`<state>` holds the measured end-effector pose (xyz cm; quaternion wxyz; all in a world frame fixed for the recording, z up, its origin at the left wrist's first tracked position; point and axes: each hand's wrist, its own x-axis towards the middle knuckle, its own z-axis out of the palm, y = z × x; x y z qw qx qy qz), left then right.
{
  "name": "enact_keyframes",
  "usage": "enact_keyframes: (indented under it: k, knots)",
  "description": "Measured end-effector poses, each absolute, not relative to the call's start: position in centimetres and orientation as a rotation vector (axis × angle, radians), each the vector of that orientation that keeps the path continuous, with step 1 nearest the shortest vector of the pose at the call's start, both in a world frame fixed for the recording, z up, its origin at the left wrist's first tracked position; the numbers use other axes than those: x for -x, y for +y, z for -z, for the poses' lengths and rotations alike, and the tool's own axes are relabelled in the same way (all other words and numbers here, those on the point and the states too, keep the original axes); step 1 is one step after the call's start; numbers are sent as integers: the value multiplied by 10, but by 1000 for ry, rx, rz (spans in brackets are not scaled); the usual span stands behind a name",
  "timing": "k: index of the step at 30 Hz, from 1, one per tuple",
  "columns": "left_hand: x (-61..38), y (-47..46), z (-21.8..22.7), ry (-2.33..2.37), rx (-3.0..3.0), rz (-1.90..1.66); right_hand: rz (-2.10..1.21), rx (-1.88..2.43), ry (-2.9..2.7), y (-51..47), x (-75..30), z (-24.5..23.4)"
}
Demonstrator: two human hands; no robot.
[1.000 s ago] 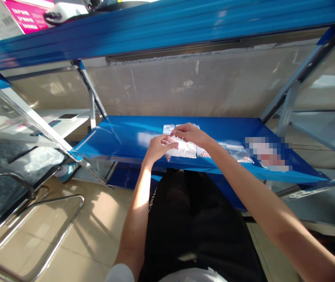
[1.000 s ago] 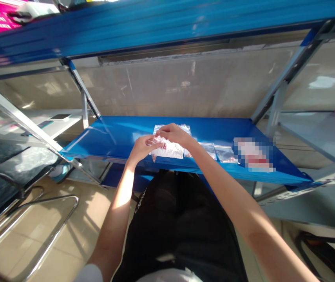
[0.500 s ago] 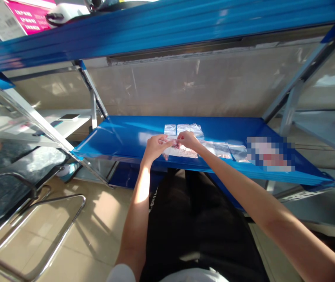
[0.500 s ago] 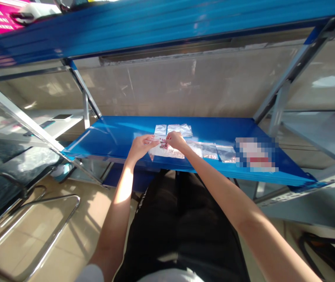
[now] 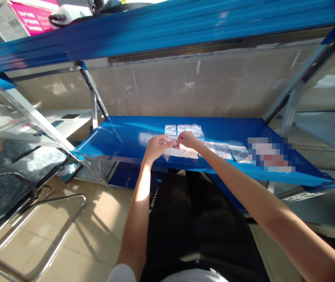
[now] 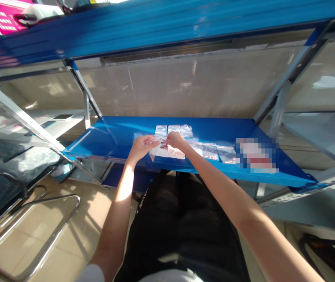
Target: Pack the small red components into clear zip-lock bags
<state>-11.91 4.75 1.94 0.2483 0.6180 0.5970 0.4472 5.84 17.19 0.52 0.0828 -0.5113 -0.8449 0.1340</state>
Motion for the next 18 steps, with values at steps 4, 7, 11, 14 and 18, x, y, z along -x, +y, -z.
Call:
enact_keyframes:
  k: [4, 7, 11, 14, 18]
  knots:
    - [120, 48, -19, 1615, -1672, -1220, -426, 1522, -2530, 170, -57, -8]
    - [120, 48, -19, 1615, -1670, -1215, -448, 1522, -2531, 169, -56, -11]
    - [121, 48, -19, 1616, -1675, -1205, -457, 1530, -2498, 169, -59, -17]
    - [120, 48, -18, 1632, -1662, -1198, -494, 1500, -2397, 164, -67, -24]
    - [115, 48, -16, 1583, -1677, -1217, -826, 1282, -2159, 145, -78, -41]
